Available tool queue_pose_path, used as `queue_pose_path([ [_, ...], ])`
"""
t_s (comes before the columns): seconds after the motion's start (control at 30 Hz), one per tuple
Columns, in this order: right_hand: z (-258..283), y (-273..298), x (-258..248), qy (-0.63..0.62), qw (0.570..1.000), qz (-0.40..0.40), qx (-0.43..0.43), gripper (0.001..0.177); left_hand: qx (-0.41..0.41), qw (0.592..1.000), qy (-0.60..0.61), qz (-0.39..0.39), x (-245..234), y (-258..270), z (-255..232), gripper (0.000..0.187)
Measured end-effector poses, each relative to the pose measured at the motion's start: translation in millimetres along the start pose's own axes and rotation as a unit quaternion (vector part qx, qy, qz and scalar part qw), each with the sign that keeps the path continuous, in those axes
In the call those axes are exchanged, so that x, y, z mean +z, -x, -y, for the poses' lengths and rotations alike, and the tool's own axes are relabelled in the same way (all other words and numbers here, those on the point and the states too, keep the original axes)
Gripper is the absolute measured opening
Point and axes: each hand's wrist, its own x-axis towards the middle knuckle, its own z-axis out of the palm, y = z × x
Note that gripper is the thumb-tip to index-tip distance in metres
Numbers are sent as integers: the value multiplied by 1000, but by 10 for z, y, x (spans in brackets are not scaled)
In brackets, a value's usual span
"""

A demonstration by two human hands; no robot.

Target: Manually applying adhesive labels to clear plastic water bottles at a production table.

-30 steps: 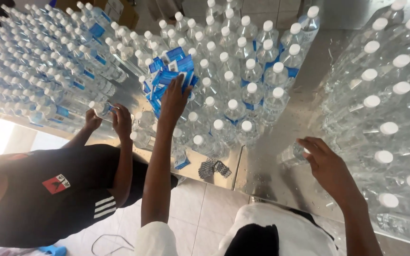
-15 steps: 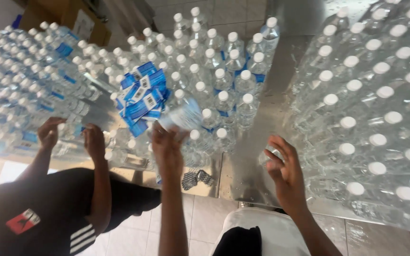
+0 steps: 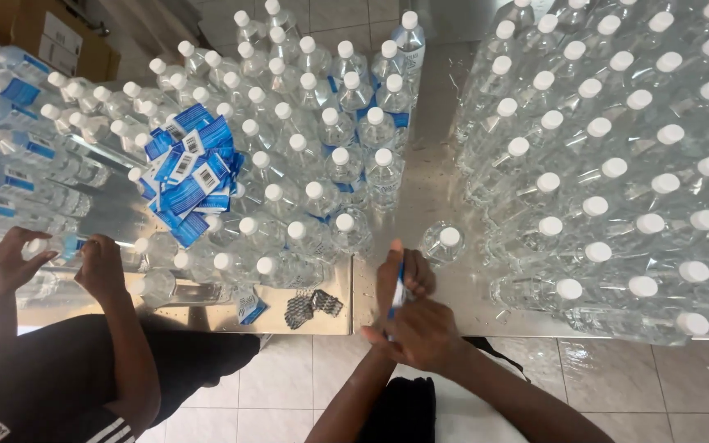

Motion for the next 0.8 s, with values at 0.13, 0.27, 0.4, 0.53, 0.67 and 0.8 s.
queue_pose_path([
  [0.13,-101,-311,-565,178,955,155,182,27,174,982,4,80,-285,-106,391,33],
  [0.27,-93,-115,-760,11,970,-192,147,49,164,924,-245,242,-298,-22,212,53],
  [0.4,364,-363,-1166,-89,964,-162,192,30,239,900,-324,168,-332,-274,-121,54],
  [0.53,477,-390,-1182,-188,948,-61,250,48,302,839,-407,198,-294,-236,-283,63],
  [0.67,476,-397,-1177,-273,884,-75,372,48,298,836,-405,218,-262,-154,-309,58],
  [0.8,398,-331,-1171,-268,864,-107,412,42,236,868,-360,247,-426,-146,-219,63],
])
